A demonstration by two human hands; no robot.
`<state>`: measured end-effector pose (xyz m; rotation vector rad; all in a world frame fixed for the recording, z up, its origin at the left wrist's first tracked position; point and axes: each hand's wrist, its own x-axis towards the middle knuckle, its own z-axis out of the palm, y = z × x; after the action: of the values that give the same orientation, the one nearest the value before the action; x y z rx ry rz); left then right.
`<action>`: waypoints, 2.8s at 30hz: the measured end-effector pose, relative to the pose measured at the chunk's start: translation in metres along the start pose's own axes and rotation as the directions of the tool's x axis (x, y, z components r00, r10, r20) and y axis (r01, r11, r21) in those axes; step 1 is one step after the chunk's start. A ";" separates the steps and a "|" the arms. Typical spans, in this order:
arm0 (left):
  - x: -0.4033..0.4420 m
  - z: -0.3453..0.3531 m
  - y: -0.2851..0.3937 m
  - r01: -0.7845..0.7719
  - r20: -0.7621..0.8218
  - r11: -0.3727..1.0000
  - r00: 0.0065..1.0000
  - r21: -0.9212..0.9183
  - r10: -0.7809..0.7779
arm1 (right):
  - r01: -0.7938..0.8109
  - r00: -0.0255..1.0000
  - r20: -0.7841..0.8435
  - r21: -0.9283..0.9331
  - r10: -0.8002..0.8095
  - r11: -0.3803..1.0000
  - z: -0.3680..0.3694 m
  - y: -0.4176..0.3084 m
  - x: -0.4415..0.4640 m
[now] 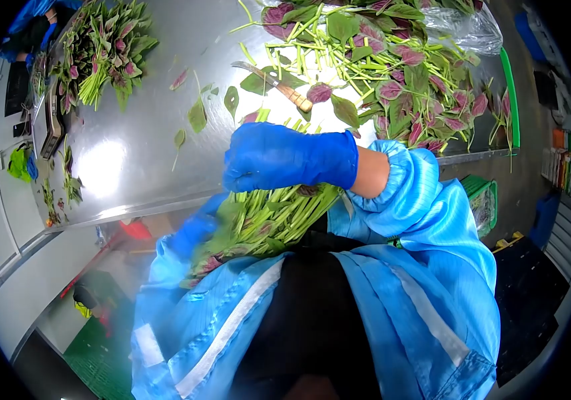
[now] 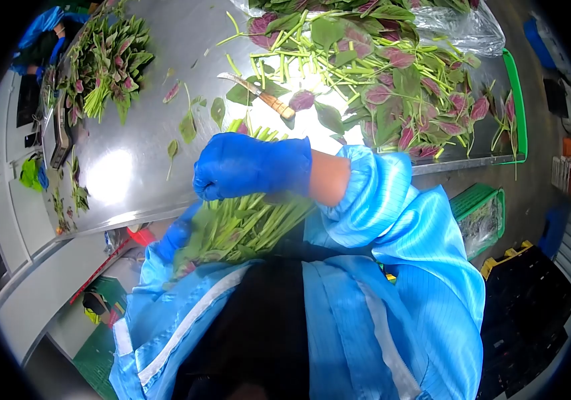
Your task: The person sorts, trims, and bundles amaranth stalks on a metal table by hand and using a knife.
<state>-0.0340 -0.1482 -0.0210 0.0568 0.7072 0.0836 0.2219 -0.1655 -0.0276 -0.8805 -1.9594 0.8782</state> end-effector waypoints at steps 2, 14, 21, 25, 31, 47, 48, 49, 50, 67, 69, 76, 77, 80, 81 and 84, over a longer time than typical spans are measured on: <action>0.000 -0.002 0.002 0.002 0.014 0.998 1.000 0.062 -0.003 | -0.020 1.000 -0.007 -0.052 0.020 0.998 0.008 0.006 -0.004; 0.023 0.003 0.022 0.134 -0.030 0.610 0.984 0.781 -0.177 | -0.159 0.702 -0.476 0.620 0.529 0.768 -0.066 0.048 -0.020; 0.019 0.011 0.010 0.062 -0.036 0.836 0.998 0.546 -0.051 | -0.173 0.961 -0.254 -0.235 0.111 0.957 -0.047 -0.010 -0.060; 0.021 -0.016 0.010 0.052 -0.021 0.773 0.998 0.632 -0.051 | -0.185 0.795 -0.533 0.242 0.290 0.953 -0.040 0.033 -0.095; 0.025 -0.015 0.012 0.084 -0.039 0.718 0.996 0.691 -0.079 | -0.067 0.916 -0.397 -0.305 -0.063 0.950 -0.013 0.003 -0.043; 0.017 0.003 0.007 0.045 -0.042 0.765 0.999 0.642 -0.023 | -0.158 0.443 -0.667 0.599 0.599 0.785 -0.087 0.032 -0.063; 0.017 -0.010 0.008 0.033 -0.046 0.762 0.999 0.647 -0.003 | -0.150 0.489 -0.683 0.547 0.542 0.824 -0.089 0.024 -0.056; 0.016 -0.003 0.011 0.039 -0.058 0.755 0.998 0.654 0.000 | -0.136 0.531 -0.696 0.493 0.483 0.859 -0.091 0.015 -0.049; 0.015 0.000 0.011 0.036 -0.064 0.760 0.998 0.649 0.008 | -0.125 0.604 -0.664 0.469 0.442 0.874 -0.088 0.002 -0.041; 0.025 0.031 0.009 0.033 -0.020 0.773 0.999 0.633 -0.027 | -0.274 0.953 -0.193 -0.227 0.232 0.935 0.029 -0.019 -0.020; 0.027 0.027 0.011 0.025 -0.038 0.796 0.999 0.605 -0.003 | -0.211 0.969 -0.188 -0.309 0.158 0.927 0.036 -0.017 -0.019; 0.018 0.047 0.004 0.066 -0.174 0.905 0.985 0.421 0.009 | 0.078 0.610 -0.696 0.528 0.379 0.845 -0.017 0.011 -0.023; 0.016 0.038 0.000 0.026 -0.184 0.915 0.982 0.402 0.052 | 0.096 0.555 -0.707 0.579 0.439 0.810 -0.042 0.013 -0.028; 0.011 0.028 0.002 0.031 -0.160 0.901 0.986 0.433 0.043 | 0.251 0.486 -0.597 0.794 0.638 0.553 -0.097 0.033 -0.060; 0.009 0.028 0.001 -0.005 -0.136 0.901 0.988 0.435 0.071 | 0.116 0.469 -0.483 0.864 0.739 0.491 -0.088 0.046 -0.081; 0.006 0.029 0.001 -0.074 -0.100 0.898 0.987 0.433 0.129 | -0.452 0.474 -0.016 0.853 0.880 0.259 -0.043 0.064 -0.118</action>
<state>-0.0103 -0.1476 -0.0027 0.5166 0.8404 0.0301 0.3272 -0.2174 -0.1048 -1.2819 -0.4369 1.6295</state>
